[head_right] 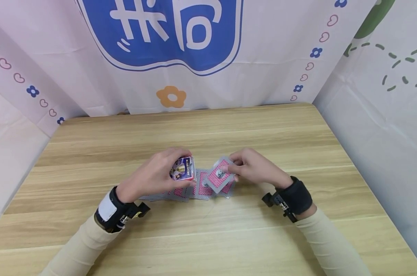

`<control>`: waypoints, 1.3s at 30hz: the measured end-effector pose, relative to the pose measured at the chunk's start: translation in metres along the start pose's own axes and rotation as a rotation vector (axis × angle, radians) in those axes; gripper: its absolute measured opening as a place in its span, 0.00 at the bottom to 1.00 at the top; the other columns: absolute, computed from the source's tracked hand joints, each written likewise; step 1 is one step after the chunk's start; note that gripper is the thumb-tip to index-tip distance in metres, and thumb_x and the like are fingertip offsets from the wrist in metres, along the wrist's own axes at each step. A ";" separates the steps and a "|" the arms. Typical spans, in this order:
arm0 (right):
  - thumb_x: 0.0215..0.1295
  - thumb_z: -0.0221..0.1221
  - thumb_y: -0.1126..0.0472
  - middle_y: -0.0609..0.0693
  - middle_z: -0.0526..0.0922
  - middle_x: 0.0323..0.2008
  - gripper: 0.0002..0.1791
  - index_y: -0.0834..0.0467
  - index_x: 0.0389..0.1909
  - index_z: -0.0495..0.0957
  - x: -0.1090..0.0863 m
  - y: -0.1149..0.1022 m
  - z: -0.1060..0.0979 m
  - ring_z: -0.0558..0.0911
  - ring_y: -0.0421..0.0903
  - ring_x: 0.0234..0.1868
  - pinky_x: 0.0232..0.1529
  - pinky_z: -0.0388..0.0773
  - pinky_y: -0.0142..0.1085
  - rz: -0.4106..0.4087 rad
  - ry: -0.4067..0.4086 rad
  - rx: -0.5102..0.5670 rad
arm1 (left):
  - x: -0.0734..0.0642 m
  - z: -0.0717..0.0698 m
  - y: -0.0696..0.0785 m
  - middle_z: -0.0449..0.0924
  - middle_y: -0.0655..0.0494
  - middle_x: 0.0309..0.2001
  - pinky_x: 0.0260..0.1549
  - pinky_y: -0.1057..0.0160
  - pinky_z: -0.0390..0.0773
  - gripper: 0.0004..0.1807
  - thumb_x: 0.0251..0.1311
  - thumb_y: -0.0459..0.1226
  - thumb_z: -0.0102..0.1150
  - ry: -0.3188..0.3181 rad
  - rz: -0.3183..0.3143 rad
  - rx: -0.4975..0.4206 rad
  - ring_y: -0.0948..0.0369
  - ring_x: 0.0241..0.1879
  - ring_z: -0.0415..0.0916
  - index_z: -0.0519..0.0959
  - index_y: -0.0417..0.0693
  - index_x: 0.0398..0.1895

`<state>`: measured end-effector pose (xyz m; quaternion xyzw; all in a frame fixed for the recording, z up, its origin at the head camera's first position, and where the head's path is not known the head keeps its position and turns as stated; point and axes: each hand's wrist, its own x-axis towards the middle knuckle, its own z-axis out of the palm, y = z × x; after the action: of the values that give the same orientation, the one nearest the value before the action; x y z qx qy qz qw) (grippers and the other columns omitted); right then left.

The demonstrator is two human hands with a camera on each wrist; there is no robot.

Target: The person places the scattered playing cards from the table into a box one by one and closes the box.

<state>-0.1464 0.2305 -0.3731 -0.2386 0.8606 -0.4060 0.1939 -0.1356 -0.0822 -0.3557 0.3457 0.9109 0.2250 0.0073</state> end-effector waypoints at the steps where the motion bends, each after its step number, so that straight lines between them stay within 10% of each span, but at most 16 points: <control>1: 0.77 0.61 0.56 0.48 0.77 0.20 0.10 0.54 0.35 0.84 -0.001 -0.003 0.000 0.68 0.37 0.19 0.22 0.60 0.28 0.002 0.014 0.033 | 0.000 0.000 0.000 0.84 0.48 0.58 0.50 0.57 0.86 0.42 0.54 0.59 0.77 0.002 0.001 0.002 0.59 0.50 0.82 0.76 0.45 0.66; 30: 0.77 0.61 0.59 0.53 0.79 0.18 0.10 0.60 0.38 0.86 0.001 -0.034 0.044 0.72 0.41 0.17 0.18 0.60 0.29 0.051 0.354 0.259 | -0.002 0.006 0.009 0.85 0.52 0.52 0.41 0.66 0.83 0.41 0.55 0.59 0.77 0.040 0.062 0.047 0.64 0.44 0.80 0.78 0.43 0.63; 39: 0.77 0.61 0.58 0.55 0.88 0.22 0.11 0.61 0.43 0.86 0.003 -0.041 0.061 0.83 0.43 0.22 0.21 0.74 0.30 0.093 0.256 0.348 | -0.001 0.010 0.011 0.86 0.52 0.48 0.38 0.67 0.83 0.38 0.54 0.55 0.79 0.068 0.117 0.062 0.65 0.40 0.81 0.79 0.42 0.60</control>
<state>-0.1061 0.1685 -0.3773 -0.1080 0.8053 -0.5660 0.1396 -0.1265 -0.0715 -0.3604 0.3906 0.8954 0.2085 -0.0473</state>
